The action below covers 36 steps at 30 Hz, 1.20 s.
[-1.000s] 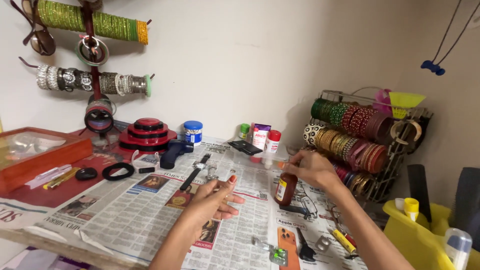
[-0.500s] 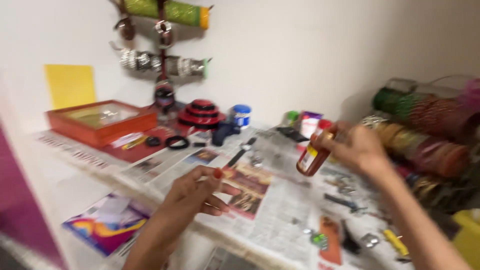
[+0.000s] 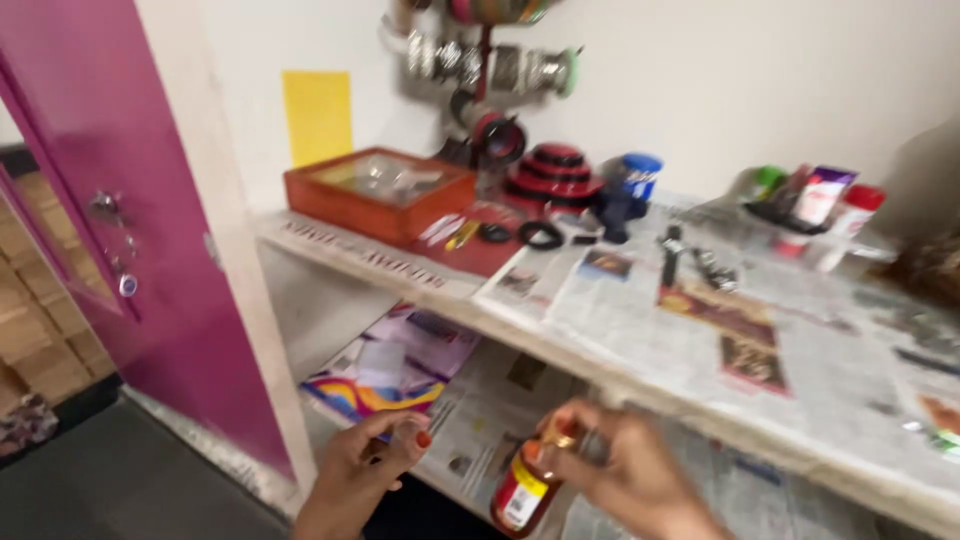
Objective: The recorder searches through a cupboard and a refrigerator, then picks up a pair of scissors to fix or adjust a wall calendar.
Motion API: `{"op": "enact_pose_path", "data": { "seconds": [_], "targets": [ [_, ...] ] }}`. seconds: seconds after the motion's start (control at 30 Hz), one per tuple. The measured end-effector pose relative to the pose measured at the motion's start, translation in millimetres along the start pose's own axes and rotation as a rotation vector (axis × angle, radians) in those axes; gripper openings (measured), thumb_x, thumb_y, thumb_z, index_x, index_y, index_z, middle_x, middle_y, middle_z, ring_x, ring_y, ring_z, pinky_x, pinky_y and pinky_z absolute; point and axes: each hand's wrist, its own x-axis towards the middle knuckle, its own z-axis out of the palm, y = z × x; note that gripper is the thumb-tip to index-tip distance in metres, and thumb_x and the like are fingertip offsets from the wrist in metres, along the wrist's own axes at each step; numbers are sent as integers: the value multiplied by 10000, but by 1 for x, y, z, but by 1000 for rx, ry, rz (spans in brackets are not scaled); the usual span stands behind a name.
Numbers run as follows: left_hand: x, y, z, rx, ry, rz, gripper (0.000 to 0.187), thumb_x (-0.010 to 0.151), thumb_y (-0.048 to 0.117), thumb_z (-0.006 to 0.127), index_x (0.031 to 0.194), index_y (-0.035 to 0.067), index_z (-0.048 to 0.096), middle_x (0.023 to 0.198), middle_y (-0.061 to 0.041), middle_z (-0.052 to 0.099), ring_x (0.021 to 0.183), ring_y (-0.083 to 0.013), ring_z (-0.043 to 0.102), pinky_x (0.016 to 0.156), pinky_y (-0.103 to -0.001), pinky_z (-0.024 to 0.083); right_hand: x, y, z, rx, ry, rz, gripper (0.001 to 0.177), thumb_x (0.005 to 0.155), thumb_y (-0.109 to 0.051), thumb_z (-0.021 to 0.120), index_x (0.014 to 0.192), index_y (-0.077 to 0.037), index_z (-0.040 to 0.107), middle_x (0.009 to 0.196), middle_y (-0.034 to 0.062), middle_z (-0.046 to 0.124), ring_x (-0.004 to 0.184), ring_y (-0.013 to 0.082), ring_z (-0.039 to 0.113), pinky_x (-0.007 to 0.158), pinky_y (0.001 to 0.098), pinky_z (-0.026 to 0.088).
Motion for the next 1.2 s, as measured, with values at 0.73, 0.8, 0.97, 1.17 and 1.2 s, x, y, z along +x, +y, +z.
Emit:
{"op": "enact_pose_path", "data": {
  "seconds": [0.73,0.8,0.97,1.17,1.2],
  "targets": [
    [44,-140,11,-169,-265,-51,375,834,219,881,1151,44,786,883,22,749,728,-25,638,672,-227,538,63,192,205,-729,29,576,388,930,-447,641,1098,-98,617,1013,174,746,984,366,735,877,478,594],
    [43,-111,16,-109,-290,-150,379,801,225,870,1138,75,784,875,28,751,689,-53,625,653,-237,525,65,191,202,-752,-4,595,429,925,-435,643,1131,-65,572,1018,190,740,988,371,732,875,478,594],
    [51,-131,29,-55,-296,-136,373,769,233,914,1089,81,797,853,14,704,755,-51,618,686,-236,533,80,142,175,-781,-104,667,484,935,-416,622,1182,-18,499,1041,218,726,1007,376,725,895,480,587],
    [52,-133,33,15,-266,-139,385,736,280,933,1054,95,821,761,-3,668,707,-76,587,657,-241,510,96,170,145,-559,-115,435,465,940,-305,575,1213,44,436,989,250,730,988,411,714,899,495,553],
    [53,-135,34,-19,-271,-117,393,730,283,932,1056,93,821,768,0,664,708,-73,584,654,-246,511,103,163,138,-577,-186,439,461,900,-302,622,1205,14,480,1019,230,729,1017,398,706,917,479,554]
  ]
}}
